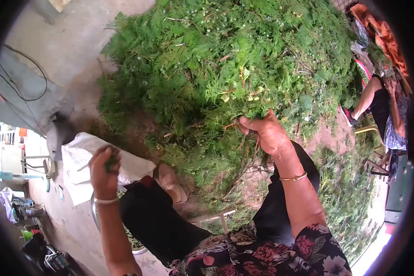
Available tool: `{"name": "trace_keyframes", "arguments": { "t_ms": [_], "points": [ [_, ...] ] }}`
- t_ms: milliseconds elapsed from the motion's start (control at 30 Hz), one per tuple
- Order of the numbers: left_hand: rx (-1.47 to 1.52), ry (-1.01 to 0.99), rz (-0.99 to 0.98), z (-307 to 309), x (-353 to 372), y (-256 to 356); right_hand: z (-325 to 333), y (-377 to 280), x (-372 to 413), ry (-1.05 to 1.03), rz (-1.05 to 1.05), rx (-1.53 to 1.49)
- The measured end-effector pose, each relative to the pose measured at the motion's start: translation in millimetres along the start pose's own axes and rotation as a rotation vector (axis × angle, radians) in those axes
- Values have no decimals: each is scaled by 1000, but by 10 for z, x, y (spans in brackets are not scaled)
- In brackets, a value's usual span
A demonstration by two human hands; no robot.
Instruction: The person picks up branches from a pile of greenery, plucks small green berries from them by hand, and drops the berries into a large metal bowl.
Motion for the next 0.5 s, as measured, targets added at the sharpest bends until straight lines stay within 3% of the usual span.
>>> {"name": "trace_keyframes", "arguments": {
  "t_ms": [100, 167, 200, 233, 267, 300, 367, 433, 467, 500],
  "points": [
    [-405, 229, -122, 1218, 253, -181, -53, -1, 29, -35, -19, -49],
    [-831, 370, -10, 1949, 389, -414, -80, 17, 30, -95, -28, -31],
    [-1287, 432, -146, 2333, 402, -547, -98, -8, 47, -100, -26, -31],
    [-1742, 484, -289, 2489, 404, -653, -110, 33, 78, -83, -119, -20],
    [-1946, 596, -122, 2047, 597, -403, -117, 91, 108, -66, -213, -8],
    [-1942, 599, -118, 1844, 579, -367, -147, 106, 124, -70, -214, -5],
    [-1410, 508, -506, 1408, 586, -192, -266, 141, 155, -125, -201, -125],
    [-1071, 166, -365, 446, 489, 39, -263, 186, 134, -120, -231, -88],
    [-1029, 36, -534, -60, 529, 152, -240, 225, 121, -111, -258, -54],
    [-866, -112, -451, -516, 557, 137, -215, 275, 113, -99, -286, -21]
  ]
}}
Point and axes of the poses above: each hand's wrist, its own x-axis away from the middle knuckle, its own z-axis out of the back of the hand, y = z × x, the point moved 8 cm from there along -x, towards the middle knuckle, and after that the axes turned 12 degrees about -x, right-handed, at the moved point
